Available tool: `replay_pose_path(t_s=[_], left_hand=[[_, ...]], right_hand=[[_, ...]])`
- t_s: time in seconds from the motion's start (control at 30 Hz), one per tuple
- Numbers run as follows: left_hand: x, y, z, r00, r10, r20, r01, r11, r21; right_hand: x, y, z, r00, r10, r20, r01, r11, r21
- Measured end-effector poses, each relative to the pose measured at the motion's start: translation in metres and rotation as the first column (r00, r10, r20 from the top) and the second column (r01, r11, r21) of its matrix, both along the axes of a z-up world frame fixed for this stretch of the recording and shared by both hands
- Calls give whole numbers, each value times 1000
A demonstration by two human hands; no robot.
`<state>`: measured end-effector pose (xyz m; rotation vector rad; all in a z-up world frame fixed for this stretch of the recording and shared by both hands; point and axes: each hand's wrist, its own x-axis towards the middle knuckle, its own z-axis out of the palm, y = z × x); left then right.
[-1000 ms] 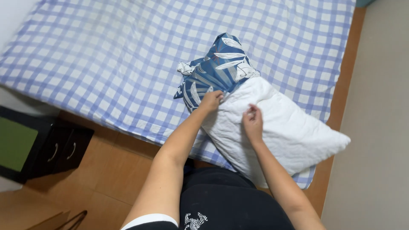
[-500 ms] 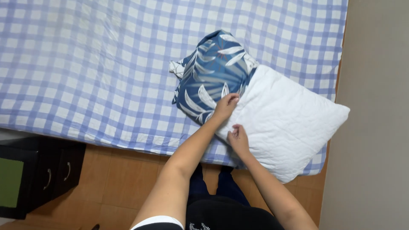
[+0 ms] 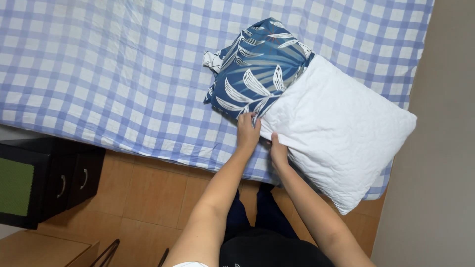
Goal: Putting a pillowcase on a white pillow.
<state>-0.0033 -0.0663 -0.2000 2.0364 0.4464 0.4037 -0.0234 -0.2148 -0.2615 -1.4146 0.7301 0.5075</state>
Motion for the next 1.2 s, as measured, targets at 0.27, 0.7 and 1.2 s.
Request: replay_pose_path(t_s=[0.27, 0.7, 1.2], left_hand=[[52, -34, -46, 988, 121, 92, -13, 670, -742], [24, -121, -10, 906, -371, 203, 339, 349, -874], [-57, 13, -36, 975, 176, -138, -160, 120, -980]], right_hand=[[39, -37, 58, 821, 415, 392, -314, 902, -296], [86, -99, 74, 962, 168, 216, -256, 832, 493], [48, -100, 154, 868, 366, 334, -436, 886, 161]])
